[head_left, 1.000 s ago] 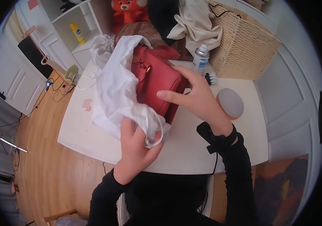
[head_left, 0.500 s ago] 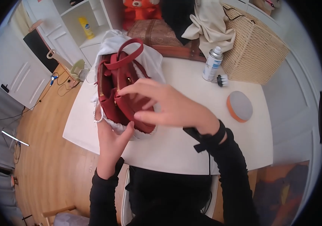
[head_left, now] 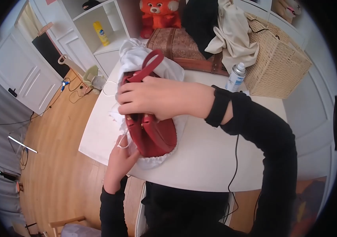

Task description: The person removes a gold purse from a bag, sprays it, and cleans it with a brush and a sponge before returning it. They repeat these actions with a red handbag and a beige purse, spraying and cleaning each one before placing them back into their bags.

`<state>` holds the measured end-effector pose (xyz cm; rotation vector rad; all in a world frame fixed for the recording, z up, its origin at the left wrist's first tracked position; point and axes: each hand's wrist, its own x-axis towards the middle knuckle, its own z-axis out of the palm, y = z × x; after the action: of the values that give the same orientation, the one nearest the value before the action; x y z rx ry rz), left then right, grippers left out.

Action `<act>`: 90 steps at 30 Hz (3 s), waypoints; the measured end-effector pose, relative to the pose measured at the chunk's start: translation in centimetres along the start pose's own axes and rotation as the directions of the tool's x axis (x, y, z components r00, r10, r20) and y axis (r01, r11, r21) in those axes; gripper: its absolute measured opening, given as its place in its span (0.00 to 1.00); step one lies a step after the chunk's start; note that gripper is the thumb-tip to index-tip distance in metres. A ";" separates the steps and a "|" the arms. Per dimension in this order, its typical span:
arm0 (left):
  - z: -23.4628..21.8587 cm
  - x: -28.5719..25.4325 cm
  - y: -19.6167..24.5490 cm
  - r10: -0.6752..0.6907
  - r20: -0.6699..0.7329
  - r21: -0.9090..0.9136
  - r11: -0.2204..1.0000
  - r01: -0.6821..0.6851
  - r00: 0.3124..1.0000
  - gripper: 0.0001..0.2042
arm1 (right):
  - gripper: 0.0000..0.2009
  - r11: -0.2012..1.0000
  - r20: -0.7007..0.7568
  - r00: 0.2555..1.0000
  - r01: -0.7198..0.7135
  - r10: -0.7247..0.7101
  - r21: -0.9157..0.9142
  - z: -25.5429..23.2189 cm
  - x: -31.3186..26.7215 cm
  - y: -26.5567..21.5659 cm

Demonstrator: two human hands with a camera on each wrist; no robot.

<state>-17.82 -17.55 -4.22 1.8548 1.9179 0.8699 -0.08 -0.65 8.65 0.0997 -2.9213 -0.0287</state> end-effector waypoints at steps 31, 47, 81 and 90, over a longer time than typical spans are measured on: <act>-4.6 -0.2 12.1 -0.024 0.290 -0.807 0.531 0.258 0.957 0.18 | 0.19 0.852 -0.271 0.857 -0.492 0.438 -0.179 -9.3 -11.5 -2.0; -6.1 1.3 11.0 -0.209 -0.335 -0.827 0.532 -0.181 0.919 0.23 | 0.09 0.833 -0.330 0.780 -0.411 0.531 0.370 -7.5 -17.2 -6.0; 1.4 -3.3 12.8 0.363 0.189 -0.974 0.189 0.126 0.912 0.18 | 0.12 0.776 -0.428 0.648 -0.518 0.630 0.359 3.2 -19.8 -14.0; 2.0 -6.0 7.7 -0.031 -0.174 -0.978 0.121 -0.169 0.984 0.30 | 0.15 0.561 0.085 0.813 -0.468 0.576 0.683 5.5 -20.0 -14.3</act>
<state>-9.99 -23.27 -1.96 0.9307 0.6856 1.7734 19.17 -13.49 -1.45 -0.6408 -2.5136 1.1052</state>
